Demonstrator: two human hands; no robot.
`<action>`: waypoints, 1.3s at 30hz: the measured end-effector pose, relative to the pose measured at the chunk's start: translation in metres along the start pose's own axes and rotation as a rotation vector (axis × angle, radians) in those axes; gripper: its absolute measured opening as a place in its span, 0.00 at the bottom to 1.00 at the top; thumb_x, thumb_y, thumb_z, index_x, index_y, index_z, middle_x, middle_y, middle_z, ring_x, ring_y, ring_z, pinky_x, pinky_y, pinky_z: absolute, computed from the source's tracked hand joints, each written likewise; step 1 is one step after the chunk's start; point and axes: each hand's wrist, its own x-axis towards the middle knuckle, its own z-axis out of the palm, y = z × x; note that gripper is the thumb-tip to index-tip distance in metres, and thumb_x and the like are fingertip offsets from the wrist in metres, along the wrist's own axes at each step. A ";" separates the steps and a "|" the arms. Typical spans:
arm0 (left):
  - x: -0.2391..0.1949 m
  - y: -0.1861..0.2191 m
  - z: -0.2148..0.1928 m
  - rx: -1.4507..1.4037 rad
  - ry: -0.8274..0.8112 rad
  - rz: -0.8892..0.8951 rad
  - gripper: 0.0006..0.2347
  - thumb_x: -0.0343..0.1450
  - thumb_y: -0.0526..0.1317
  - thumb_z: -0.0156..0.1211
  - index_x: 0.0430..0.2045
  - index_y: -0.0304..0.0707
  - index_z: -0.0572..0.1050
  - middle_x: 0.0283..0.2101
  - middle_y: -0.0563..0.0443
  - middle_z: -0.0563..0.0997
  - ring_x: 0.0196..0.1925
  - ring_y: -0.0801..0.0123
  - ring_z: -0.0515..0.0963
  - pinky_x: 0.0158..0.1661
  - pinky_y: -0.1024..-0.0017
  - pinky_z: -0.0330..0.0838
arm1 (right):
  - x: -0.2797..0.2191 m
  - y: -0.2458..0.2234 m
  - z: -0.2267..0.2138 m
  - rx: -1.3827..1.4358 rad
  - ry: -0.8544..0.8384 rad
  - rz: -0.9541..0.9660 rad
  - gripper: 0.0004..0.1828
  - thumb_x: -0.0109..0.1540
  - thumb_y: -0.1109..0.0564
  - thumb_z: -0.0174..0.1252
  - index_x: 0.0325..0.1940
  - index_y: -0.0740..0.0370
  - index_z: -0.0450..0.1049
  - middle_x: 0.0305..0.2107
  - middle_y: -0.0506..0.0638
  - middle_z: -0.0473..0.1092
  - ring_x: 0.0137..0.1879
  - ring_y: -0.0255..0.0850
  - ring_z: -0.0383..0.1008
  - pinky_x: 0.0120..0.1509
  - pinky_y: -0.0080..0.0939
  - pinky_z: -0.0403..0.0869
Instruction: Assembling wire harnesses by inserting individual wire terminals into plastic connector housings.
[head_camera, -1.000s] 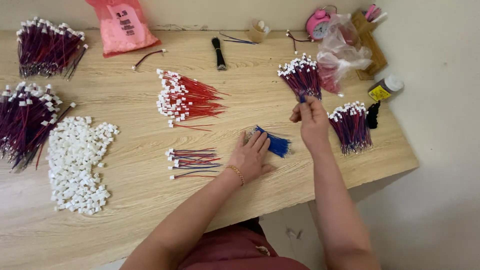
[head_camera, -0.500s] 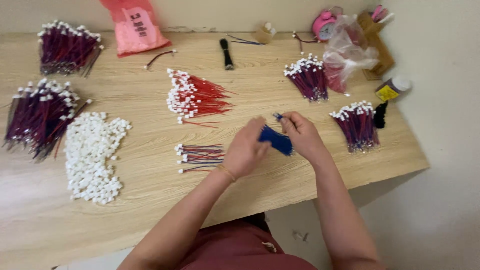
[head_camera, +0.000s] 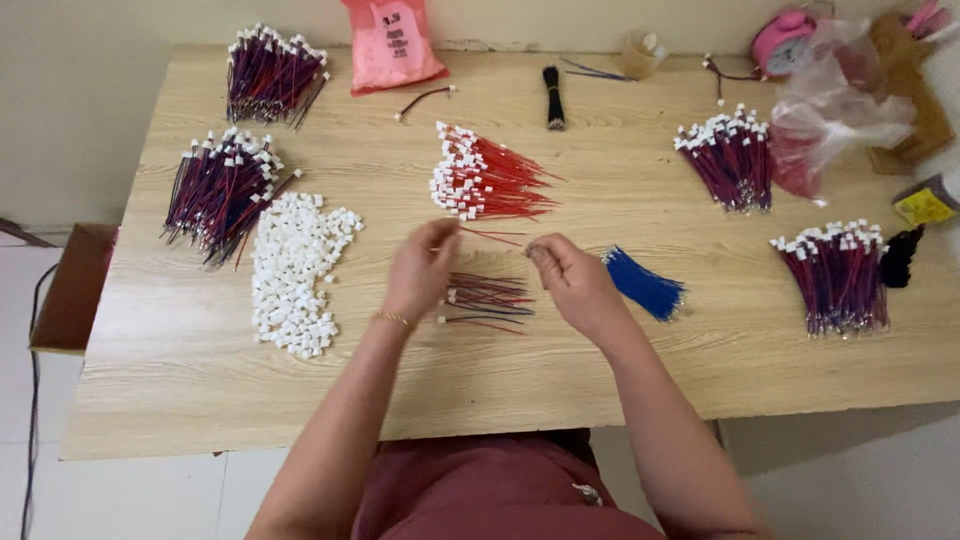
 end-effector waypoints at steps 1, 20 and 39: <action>0.007 -0.023 -0.006 0.255 0.137 -0.032 0.10 0.69 0.42 0.57 0.43 0.48 0.78 0.42 0.51 0.81 0.44 0.60 0.81 0.46 0.62 0.75 | 0.002 0.005 0.000 0.068 0.041 0.002 0.08 0.68 0.46 0.48 0.44 0.44 0.73 0.15 0.44 0.68 0.28 0.36 0.71 0.40 0.37 0.72; 0.056 -0.060 0.016 0.779 0.313 -0.004 0.09 0.61 0.51 0.66 0.27 0.53 0.81 0.31 0.54 0.76 0.35 0.58 0.80 0.36 0.64 0.76 | 0.016 0.015 0.018 0.401 0.076 -0.088 0.07 0.68 0.56 0.49 0.42 0.59 0.72 0.17 0.48 0.68 0.25 0.32 0.65 0.31 0.29 0.66; -0.040 0.045 -0.003 -0.656 0.172 -0.134 0.09 0.66 0.30 0.61 0.38 0.30 0.78 0.34 0.43 0.80 0.34 0.67 0.81 0.38 0.70 0.81 | -0.009 -0.070 0.014 0.435 0.017 -0.182 0.06 0.64 0.57 0.56 0.40 0.60 0.75 0.19 0.46 0.68 0.30 0.32 0.66 0.36 0.31 0.69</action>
